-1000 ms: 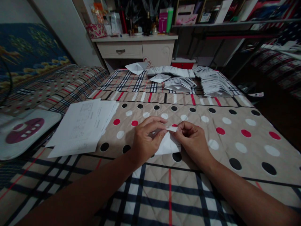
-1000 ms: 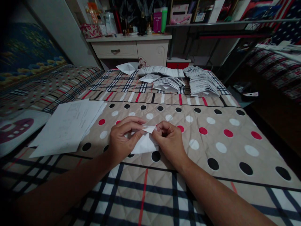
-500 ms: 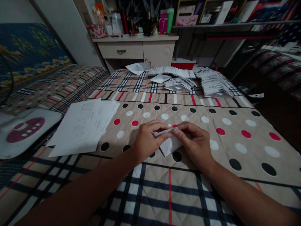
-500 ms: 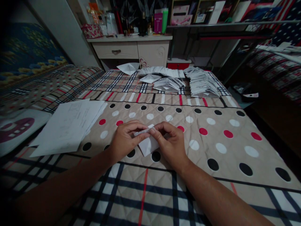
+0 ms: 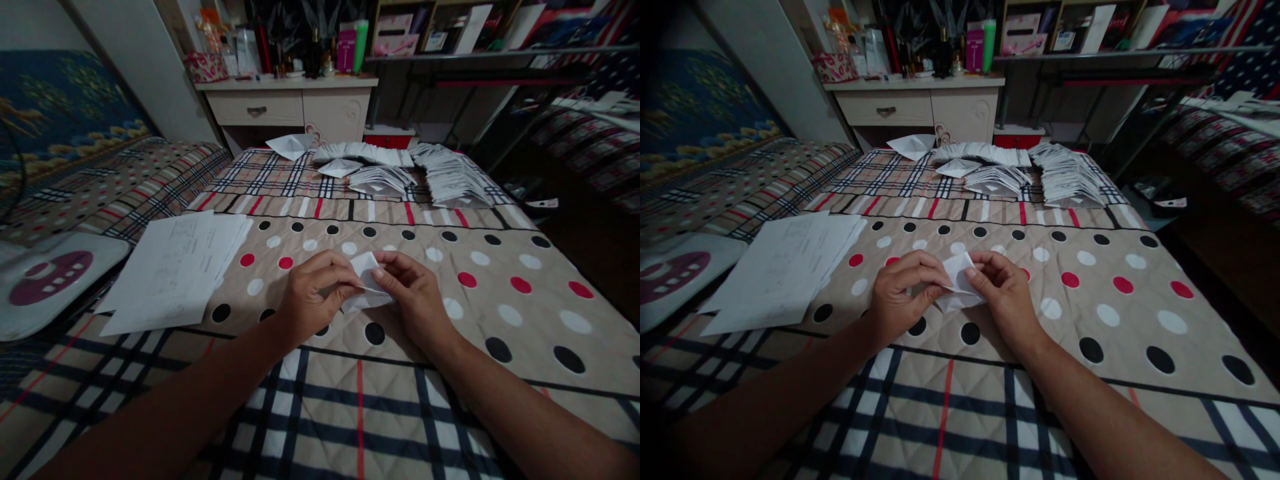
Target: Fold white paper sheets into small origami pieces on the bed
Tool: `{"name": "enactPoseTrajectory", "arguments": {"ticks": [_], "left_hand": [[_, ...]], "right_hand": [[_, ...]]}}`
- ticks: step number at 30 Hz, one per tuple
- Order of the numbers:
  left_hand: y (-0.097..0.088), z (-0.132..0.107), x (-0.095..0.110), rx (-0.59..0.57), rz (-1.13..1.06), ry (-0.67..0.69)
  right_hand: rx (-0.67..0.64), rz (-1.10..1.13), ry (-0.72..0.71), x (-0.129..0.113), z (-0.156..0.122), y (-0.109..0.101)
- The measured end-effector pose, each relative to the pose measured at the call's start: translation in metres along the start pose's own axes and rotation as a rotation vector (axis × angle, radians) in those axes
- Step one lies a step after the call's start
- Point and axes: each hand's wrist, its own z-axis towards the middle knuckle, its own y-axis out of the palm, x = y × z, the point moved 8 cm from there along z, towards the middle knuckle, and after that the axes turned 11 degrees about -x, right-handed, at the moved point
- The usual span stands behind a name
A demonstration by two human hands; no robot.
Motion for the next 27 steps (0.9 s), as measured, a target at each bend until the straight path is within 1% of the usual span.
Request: {"name": "enactPoseTrajectory", "arguments": {"ticks": [2, 5, 9, 11, 15, 19, 21, 23, 27], "left_hand": [[-0.002, 0.0, 0.001, 0.038, 0.023, 0.011], [-0.003, 0.001, -0.005, 0.073, -0.016, -0.04], [-0.005, 0.0, -0.016, 0.1, -0.061, -0.115], [-0.005, 0.0, -0.019, 0.109, -0.044, -0.141], [0.001, -0.002, -0.025, 0.075, -0.079, -0.218], [0.007, -0.003, -0.025, 0.045, -0.139, -0.212], [0.01, -0.004, -0.028, 0.038, -0.213, -0.229], [0.013, -0.004, -0.033, 0.017, -0.295, -0.287], [0.017, -0.006, -0.046, -0.012, -0.345, -0.412]], "right_hand": [[-0.003, -0.02, -0.003, -0.001, -0.001, 0.001], [0.011, -0.118, -0.08, -0.009, -0.004, 0.0], [-0.073, -0.236, -0.196, -0.02, -0.008, 0.007], [-0.087, -0.24, -0.197, -0.022, -0.008, 0.011], [-0.035, -0.234, -0.17, -0.022, -0.008, 0.012], [-0.054, -0.262, -0.157, -0.019, -0.009, 0.014], [-0.028, -0.28, -0.163, -0.019, -0.01, 0.01], [0.027, -0.298, -0.19, -0.022, -0.011, 0.004], [0.147, -0.31, -0.232, -0.029, -0.014, -0.009]]}}
